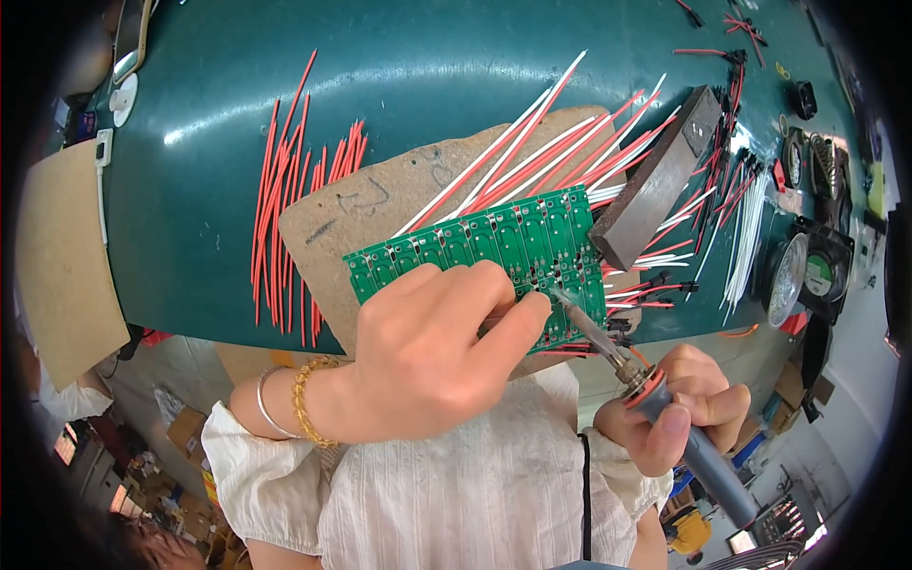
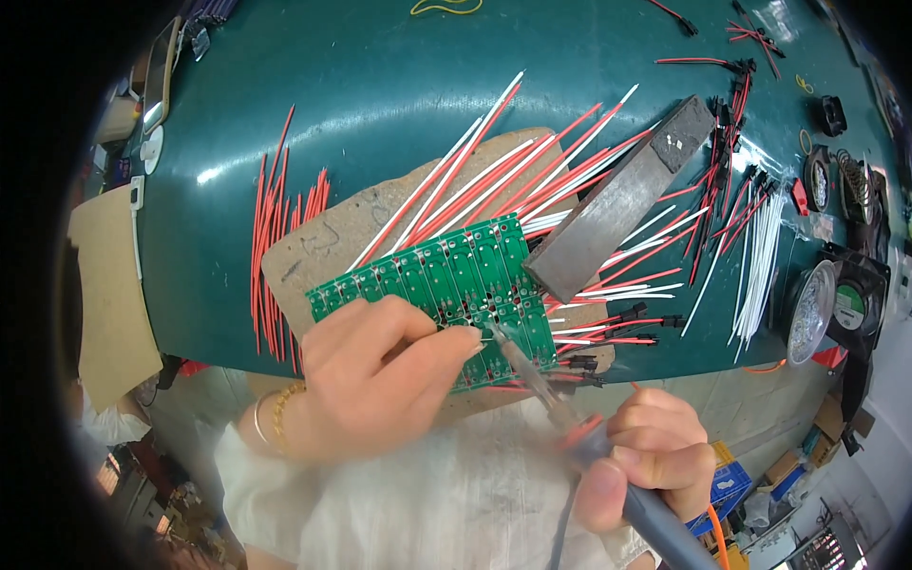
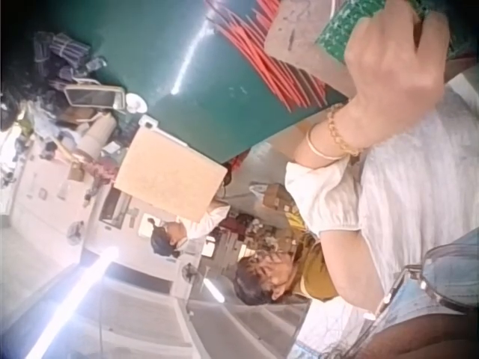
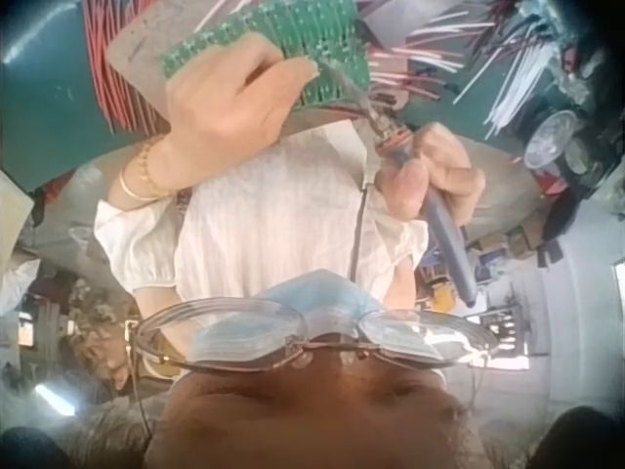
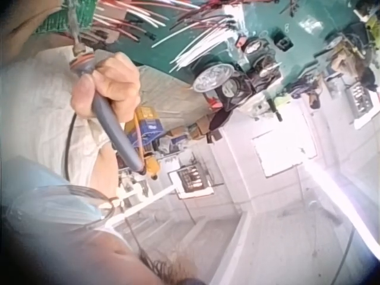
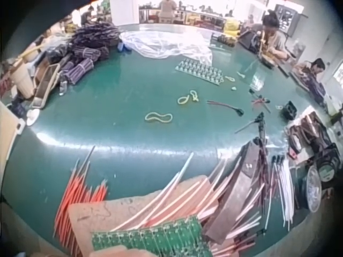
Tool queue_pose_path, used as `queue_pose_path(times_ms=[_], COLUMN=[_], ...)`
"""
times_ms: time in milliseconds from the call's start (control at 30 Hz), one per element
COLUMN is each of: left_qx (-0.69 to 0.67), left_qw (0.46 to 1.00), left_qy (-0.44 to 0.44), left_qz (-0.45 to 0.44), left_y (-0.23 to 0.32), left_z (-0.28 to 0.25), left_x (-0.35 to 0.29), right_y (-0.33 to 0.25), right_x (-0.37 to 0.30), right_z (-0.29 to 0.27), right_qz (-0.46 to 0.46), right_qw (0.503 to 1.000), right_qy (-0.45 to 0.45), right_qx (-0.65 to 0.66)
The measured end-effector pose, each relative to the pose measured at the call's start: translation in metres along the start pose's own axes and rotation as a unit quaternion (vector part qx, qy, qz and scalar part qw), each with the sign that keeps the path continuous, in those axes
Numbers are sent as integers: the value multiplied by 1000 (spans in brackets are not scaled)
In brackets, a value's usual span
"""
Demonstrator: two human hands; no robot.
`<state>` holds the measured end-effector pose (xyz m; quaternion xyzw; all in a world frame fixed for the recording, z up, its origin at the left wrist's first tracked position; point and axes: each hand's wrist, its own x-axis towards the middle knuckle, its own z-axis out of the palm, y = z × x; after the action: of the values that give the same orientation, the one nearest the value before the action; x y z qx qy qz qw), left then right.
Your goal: The person solders multiple wires onto a printed circuit board with a soldering iron, bracing the board on a cardboard base.
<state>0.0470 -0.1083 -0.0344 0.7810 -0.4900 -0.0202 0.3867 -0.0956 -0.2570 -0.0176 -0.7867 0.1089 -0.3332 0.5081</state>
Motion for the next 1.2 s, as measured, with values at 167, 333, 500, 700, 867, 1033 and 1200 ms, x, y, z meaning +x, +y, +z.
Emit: queue_pose_path(times_ms=[167,333,500,700,867,1033,1200], left_qx=[6,-95,-102,-30,21,-65,-53], left_qw=[999,990,995,1000,999,997,999], left_qy=[-16,68,-12,4,-31,16,8], left_qz=[-27,-78,-12,6,29,-36,3], left_y=[8,12,16,15,20,20,12], left_z=[-11,-12,-10,4,-5,-7,-7], left_x=[-4,-16,-15,-18,-19,-28,-25], right_y=[1,-5,-10,-11,-12,-13,-16], right_x=[-4,-20,-35,-39,-42,-44,-41], right_z=[-1,-10,-11,-1,0,-9,1], right_qz=[8,-12,-14,24,8,-11,13], right_qw=[999,989,996,997,997,998,999], right_qy=[23,140,86,77,67,61,39], right_qx=[21,49,3,-10,-23,14,22])
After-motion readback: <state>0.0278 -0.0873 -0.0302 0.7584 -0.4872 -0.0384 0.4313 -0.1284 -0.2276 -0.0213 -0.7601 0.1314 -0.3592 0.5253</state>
